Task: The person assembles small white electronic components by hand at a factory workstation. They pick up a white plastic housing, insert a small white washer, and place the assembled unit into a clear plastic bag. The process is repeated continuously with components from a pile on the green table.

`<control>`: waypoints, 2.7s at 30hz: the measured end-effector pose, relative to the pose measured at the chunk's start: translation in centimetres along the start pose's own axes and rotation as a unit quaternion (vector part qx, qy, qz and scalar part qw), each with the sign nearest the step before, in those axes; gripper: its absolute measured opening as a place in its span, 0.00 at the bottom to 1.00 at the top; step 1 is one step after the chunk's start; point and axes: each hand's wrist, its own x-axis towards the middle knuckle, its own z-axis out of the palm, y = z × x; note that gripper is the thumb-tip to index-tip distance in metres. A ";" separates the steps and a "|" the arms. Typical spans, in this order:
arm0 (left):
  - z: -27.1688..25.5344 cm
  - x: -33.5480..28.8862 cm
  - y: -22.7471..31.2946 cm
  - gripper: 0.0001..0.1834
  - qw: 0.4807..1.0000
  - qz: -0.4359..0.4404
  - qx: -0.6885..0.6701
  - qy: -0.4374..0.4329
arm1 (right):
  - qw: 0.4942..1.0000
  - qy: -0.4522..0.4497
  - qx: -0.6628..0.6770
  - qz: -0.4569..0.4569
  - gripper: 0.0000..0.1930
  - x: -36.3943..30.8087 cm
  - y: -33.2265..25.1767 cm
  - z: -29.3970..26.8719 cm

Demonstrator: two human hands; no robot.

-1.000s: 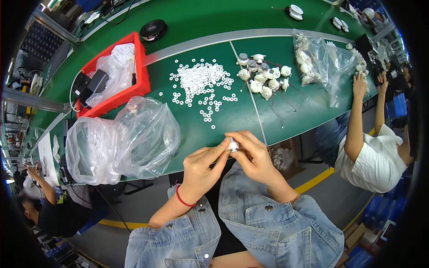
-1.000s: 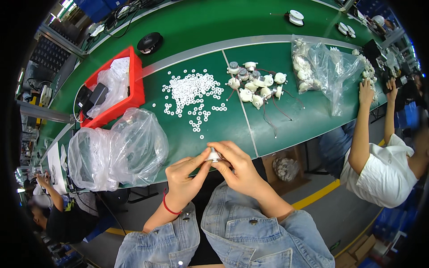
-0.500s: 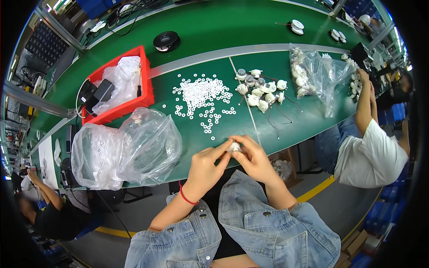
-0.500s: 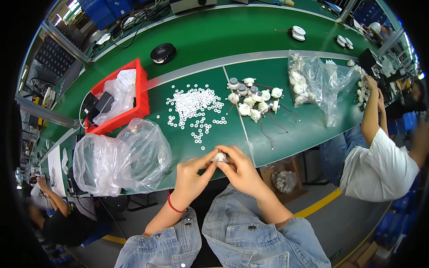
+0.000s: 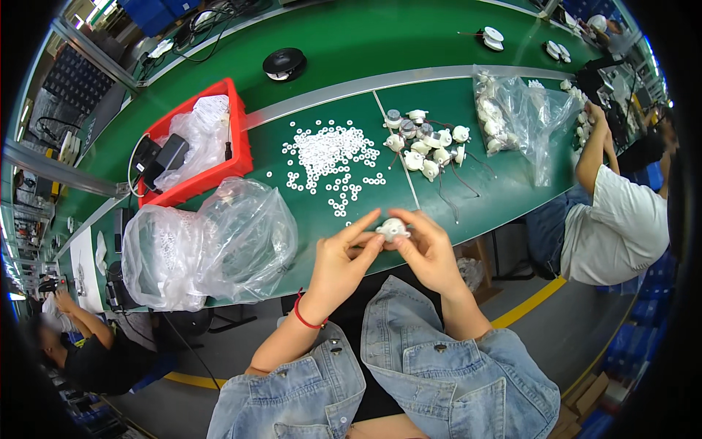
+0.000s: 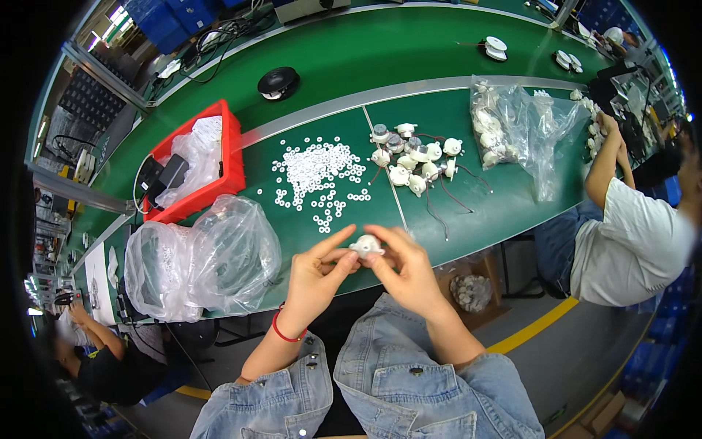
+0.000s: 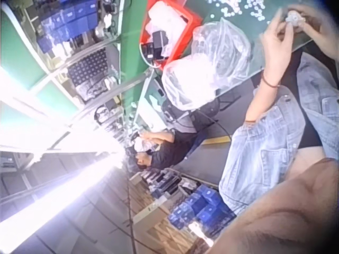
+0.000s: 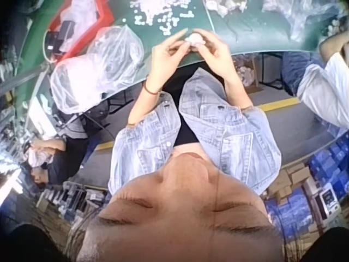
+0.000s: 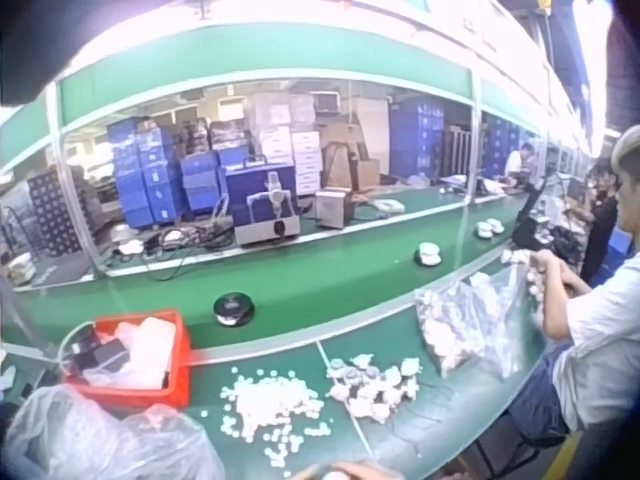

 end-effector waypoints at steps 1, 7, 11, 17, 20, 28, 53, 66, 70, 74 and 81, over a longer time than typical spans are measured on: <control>0.0 0.0 0.0 0.19 1.000 0.011 0.018 -0.003 | 1.000 0.017 -0.013 -0.004 0.19 0.1 0.5 -0.6; -2.0 -2.2 -1.7 0.18 0.995 0.048 0.078 -0.025 | 0.880 0.313 -0.347 -0.089 0.16 3.2 3.8 -5.9; -3.9 -3.6 -2.0 0.17 0.989 0.084 0.112 -0.043 | 0.814 0.290 -0.494 -0.100 0.14 5.8 5.4 -9.1; -8.8 -6.0 0.7 0.12 0.931 0.171 0.297 0.128 | 0.795 0.274 -0.520 -0.150 0.18 7.3 5.6 -9.6; -12.0 -6.9 1.5 0.10 0.904 0.100 0.329 0.255 | 0.714 0.356 -0.562 -0.219 0.17 6.1 3.2 -6.0; -17.9 1.5 -2.4 0.09 0.766 0.170 0.513 0.349 | 0.868 -0.185 -0.257 -0.382 0.13 1.7 0.3 11.6; -15.1 -7.7 1.4 0.20 0.980 0.068 0.141 0.123 | 0.864 -0.073 -0.438 -0.237 0.09 5.3 5.3 17.9; -11.0 -6.4 -0.7 0.23 0.982 0.050 -0.173 0.048 | 0.972 -0.116 -0.105 -0.176 0.10 3.1 1.7 11.3; -8.8 -5.4 -0.2 0.25 0.972 -0.024 -0.231 -0.044 | 0.992 -0.080 0.086 0.045 0.10 1.3 -0.6 7.0; -7.7 -4.3 -1.1 0.30 0.955 -0.031 -0.265 -0.130 | 0.986 -0.150 0.074 0.020 0.14 0.4 -1.6 5.5; -5.9 -3.8 -1.6 0.32 0.914 -0.043 -0.385 -0.121 | 0.989 -0.142 0.021 0.016 0.18 -0.5 -0.7 5.8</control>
